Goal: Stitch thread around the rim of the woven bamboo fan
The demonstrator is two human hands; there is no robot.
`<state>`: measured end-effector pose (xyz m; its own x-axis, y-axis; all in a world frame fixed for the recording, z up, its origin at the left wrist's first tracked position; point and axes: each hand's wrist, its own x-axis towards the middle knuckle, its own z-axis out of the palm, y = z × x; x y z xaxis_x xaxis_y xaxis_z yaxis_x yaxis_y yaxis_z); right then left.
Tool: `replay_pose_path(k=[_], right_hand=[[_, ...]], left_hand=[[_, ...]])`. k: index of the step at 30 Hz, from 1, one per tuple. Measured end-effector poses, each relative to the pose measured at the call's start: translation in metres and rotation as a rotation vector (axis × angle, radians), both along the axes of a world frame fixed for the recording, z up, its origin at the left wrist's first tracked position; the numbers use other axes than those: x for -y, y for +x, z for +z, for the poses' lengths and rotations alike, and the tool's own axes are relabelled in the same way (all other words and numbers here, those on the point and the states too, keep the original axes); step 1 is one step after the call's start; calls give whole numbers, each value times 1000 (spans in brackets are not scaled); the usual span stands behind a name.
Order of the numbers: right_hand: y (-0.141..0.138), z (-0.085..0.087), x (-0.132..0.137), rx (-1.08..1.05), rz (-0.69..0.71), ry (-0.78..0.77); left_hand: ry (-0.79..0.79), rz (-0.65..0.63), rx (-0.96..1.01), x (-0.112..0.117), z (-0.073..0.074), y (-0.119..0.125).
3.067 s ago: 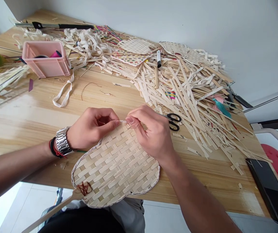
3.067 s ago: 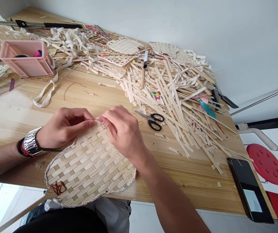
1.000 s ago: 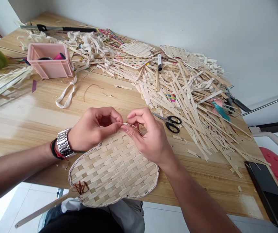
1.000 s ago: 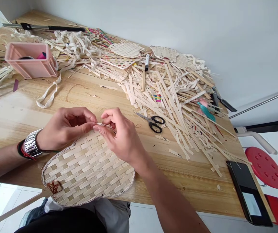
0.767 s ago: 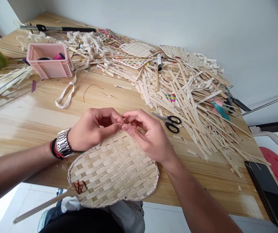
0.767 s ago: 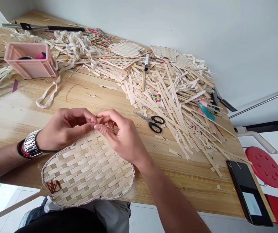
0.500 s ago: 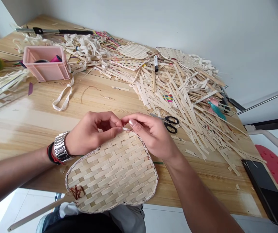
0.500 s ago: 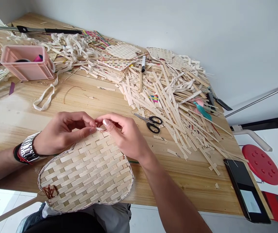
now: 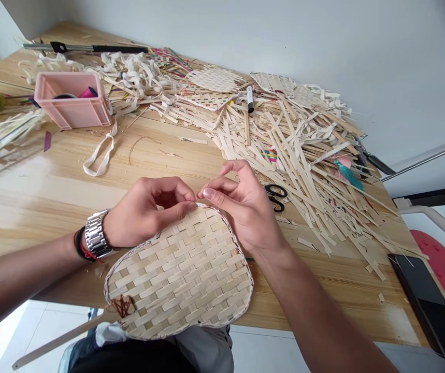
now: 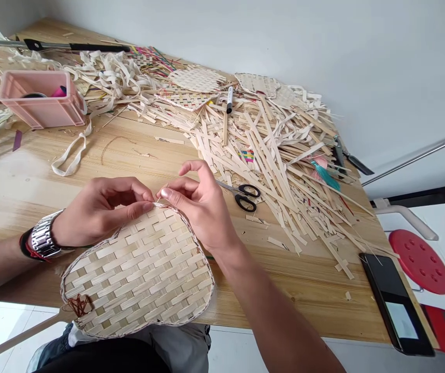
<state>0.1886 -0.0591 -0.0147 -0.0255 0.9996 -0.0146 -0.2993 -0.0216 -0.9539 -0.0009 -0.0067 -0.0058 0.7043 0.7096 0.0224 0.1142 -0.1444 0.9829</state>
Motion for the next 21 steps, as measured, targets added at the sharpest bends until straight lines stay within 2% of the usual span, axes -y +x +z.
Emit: replay_pose_path(k=[3,7,12,21], right_hand=[[-3,-1,-1,-39,-77,-32],[3,-2,-7,10,-234,-39],[27,1,-15,73,-359,-35],[73,1,-28,166,-563,71]], left_hand=[[5,5,-7,0,0,0],[13,-12,-29,1,2,1],[3,-37,-45,2,5,1],[14,-43,-47,1,4,1]])
